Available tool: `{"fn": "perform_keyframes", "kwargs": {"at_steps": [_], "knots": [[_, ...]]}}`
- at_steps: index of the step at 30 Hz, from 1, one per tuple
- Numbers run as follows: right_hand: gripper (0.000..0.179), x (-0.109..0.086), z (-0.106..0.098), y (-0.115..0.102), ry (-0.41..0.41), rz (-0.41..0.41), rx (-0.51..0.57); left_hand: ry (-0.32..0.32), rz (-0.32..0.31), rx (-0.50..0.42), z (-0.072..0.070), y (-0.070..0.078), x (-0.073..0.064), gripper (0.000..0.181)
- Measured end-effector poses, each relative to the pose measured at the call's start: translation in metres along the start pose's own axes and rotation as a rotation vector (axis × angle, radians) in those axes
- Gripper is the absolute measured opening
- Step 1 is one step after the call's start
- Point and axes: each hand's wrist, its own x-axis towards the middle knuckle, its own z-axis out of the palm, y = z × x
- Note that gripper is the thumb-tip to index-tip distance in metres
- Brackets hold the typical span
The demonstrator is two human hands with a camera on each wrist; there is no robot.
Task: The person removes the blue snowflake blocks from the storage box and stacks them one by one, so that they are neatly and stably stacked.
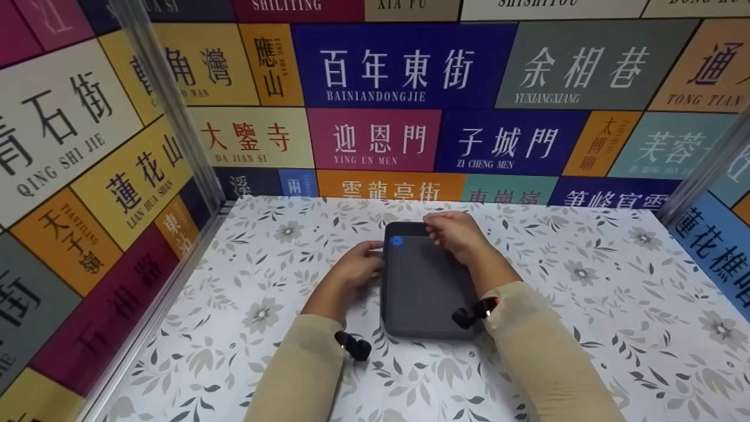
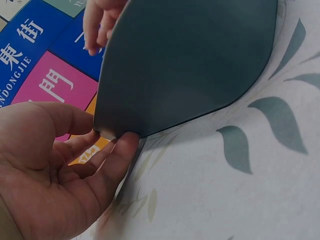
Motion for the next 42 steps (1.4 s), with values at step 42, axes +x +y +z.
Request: {"fn": "perform_keyframes", "kwargs": {"at_steps": [42], "knots": [[0.034, 0.034, 0.035, 0.047, -0.030, -0.227, -0.538, -0.037, -0.030, 0.028, -0.005, 0.002, 0.001, 0.062]]}}
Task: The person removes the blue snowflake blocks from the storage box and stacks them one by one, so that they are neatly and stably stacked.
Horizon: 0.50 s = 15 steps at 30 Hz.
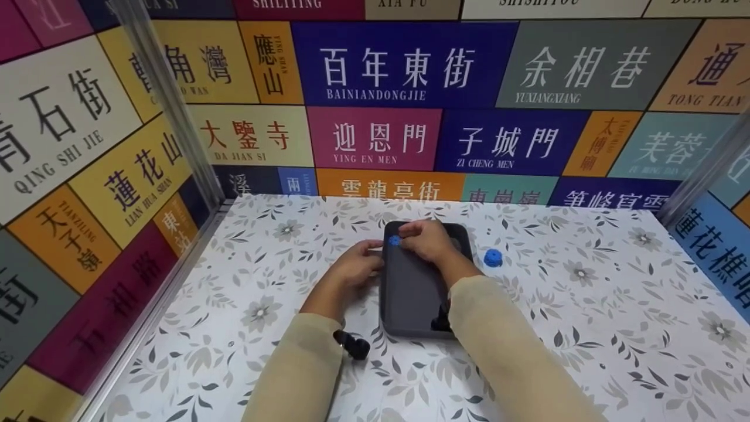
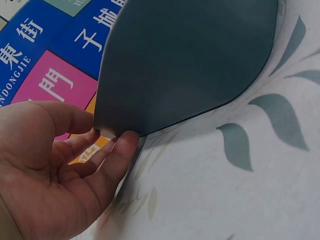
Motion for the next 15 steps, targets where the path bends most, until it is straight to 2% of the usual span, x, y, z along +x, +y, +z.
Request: {"fn": "perform_keyframes", "kwargs": {"at_steps": [6, 12, 15], "knots": [[0.036, -0.0015, 0.0012, -0.0024, -0.024, -0.005, -0.056, 0.013, 0.011, 0.053, -0.0002, 0.0008, -0.0008, 0.063], [0.038, -0.0022, 0.0019, -0.0036, -0.040, -0.034, -0.072, 0.022, 0.016, 0.039, 0.0006, 0.0007, -0.0002, 0.062], [0.038, -0.0027, 0.0024, -0.0040, -0.040, -0.059, -0.100, 0.012, 0.010, -0.003, 0.0012, -0.0003, 0.0000, 0.061]]}}
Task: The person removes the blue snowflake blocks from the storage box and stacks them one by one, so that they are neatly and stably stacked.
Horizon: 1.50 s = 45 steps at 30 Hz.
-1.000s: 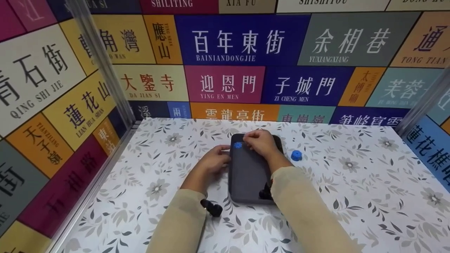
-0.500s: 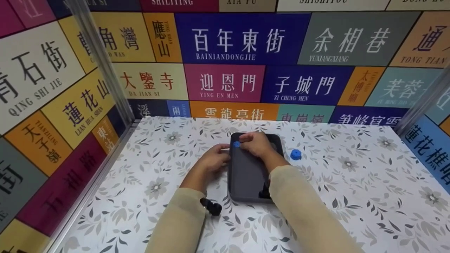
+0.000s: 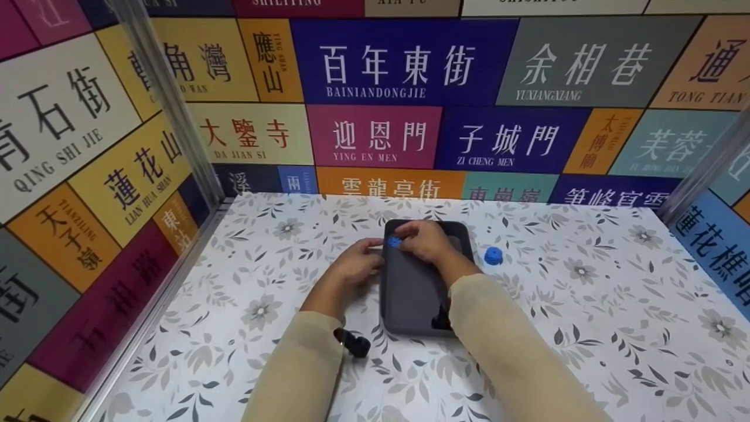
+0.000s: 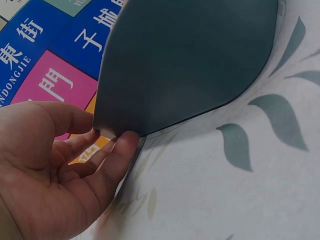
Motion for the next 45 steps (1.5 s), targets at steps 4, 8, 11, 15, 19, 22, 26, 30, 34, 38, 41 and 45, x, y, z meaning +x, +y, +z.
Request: {"fn": "perform_keyframes", "kwargs": {"at_steps": [4, 8, 11, 15, 19, 22, 26, 30, 34, 38, 41, 45], "knots": [[0.038, 0.0005, -0.0001, -0.0009, 0.011, -0.006, -0.060, -0.010, -0.012, -0.054, 0.0010, -0.0009, 0.0003, 0.061], [0.039, 0.0005, 0.0000, -0.0014, 0.011, 0.001, -0.070, -0.006, -0.010, -0.057, 0.0010, -0.0012, 0.0002, 0.063], [0.043, 0.0008, 0.0009, -0.0010, 0.001, -0.011, -0.036, -0.009, -0.013, -0.055, 0.0007, -0.0007, -0.0004, 0.063], [0.046, 0.0012, 0.0018, -0.0003, -0.020, -0.026, -0.009, -0.012, -0.019, -0.036, 0.0008, 0.0009, -0.0014, 0.063], [0.044, 0.0015, 0.0018, 0.0000, -0.029, -0.016, -0.025, -0.014, -0.018, -0.013, 0.0012, 0.0011, -0.0016, 0.061], [0.043, 0.0016, 0.0014, 0.0002, -0.028, -0.008, -0.036, -0.011, -0.020, -0.007, 0.0012, 0.0006, -0.0006, 0.060], [0.042, 0.0016, -0.0004, 0.0001, -0.020, -0.009, -0.062, -0.003, -0.019, -0.016, 0.0013, 0.0000, 0.0011, 0.061], [0.041, 0.0016, -0.0019, 0.0006, -0.009, -0.016, -0.096, 0.000, -0.006, -0.021, 0.0017, -0.0005, 0.0016, 0.063], [0.039, 0.0014, -0.0025, 0.0007, 0.001, -0.016, -0.123, -0.004, 0.011, -0.007, 0.0021, -0.0004, 0.0015, 0.064], [0.034, 0.0009, -0.0035, -0.0010, 0.005, 0.000, -0.129, -0.006, 0.013, 0.012, 0.0014, 0.0003, 0.0018, 0.063], [0.030, 0.0004, -0.0043, -0.0018, 0.007, 0.010, -0.134, -0.005, 0.019, 0.025, 0.0009, 0.0004, 0.0018, 0.062], [0.023, -0.0011, -0.0057, -0.0035, 0.001, 0.031, -0.126, -0.009, 0.032, 0.020, 0.0011, 0.0000, 0.0016, 0.062]]}}
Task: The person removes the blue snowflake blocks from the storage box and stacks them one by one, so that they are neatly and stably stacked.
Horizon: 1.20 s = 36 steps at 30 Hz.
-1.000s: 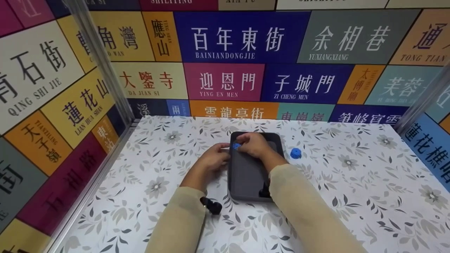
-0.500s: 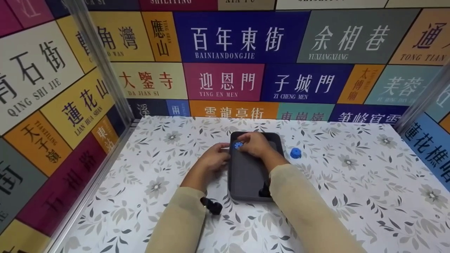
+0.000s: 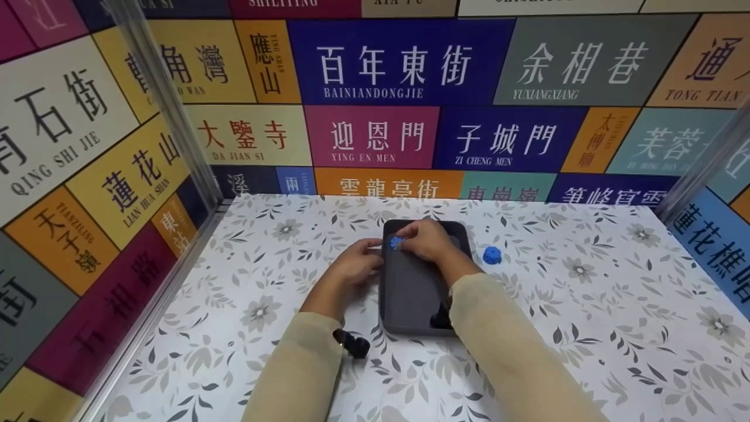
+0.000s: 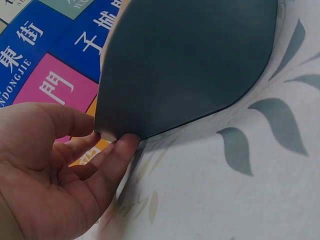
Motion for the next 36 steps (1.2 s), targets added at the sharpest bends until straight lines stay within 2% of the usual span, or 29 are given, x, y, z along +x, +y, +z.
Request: {"fn": "perform_keyframes", "kwargs": {"at_steps": [5, 10, 12, 19, 26, 28, 32, 36], "knots": [[0.020, -0.003, -0.002, -0.002, -0.004, 0.027, 0.012, 0.006, -0.003, 0.012, 0.000, 0.001, -0.001, 0.063], [0.021, -0.004, -0.004, -0.002, 0.007, 0.004, 0.044, 0.022, -0.018, 0.039, -0.001, 0.001, -0.001, 0.063], [0.022, -0.004, -0.004, -0.002, 0.025, -0.005, 0.068, 0.020, -0.020, 0.038, -0.001, 0.001, -0.001, 0.063], [0.019, -0.007, -0.012, -0.008, 0.090, -0.036, 0.174, 0.006, -0.028, -0.054, 0.001, 0.000, -0.001, 0.061], [0.020, -0.008, -0.027, -0.017, 0.189, -0.086, 0.209, 0.032, -0.041, -0.056, 0.002, -0.001, -0.002, 0.059], [0.022, -0.013, -0.033, -0.022, 0.208, -0.071, 0.273, 0.033, -0.044, -0.048, 0.003, -0.001, -0.002, 0.058], [0.025, -0.030, -0.049, -0.030, 0.233, -0.014, 0.508, 0.042, -0.039, -0.007, 0.004, 0.000, -0.003, 0.058], [0.030, -0.047, -0.066, -0.025, 0.259, 0.039, 0.681, 0.044, -0.036, -0.002, 0.003, 0.001, -0.003, 0.060]]}}
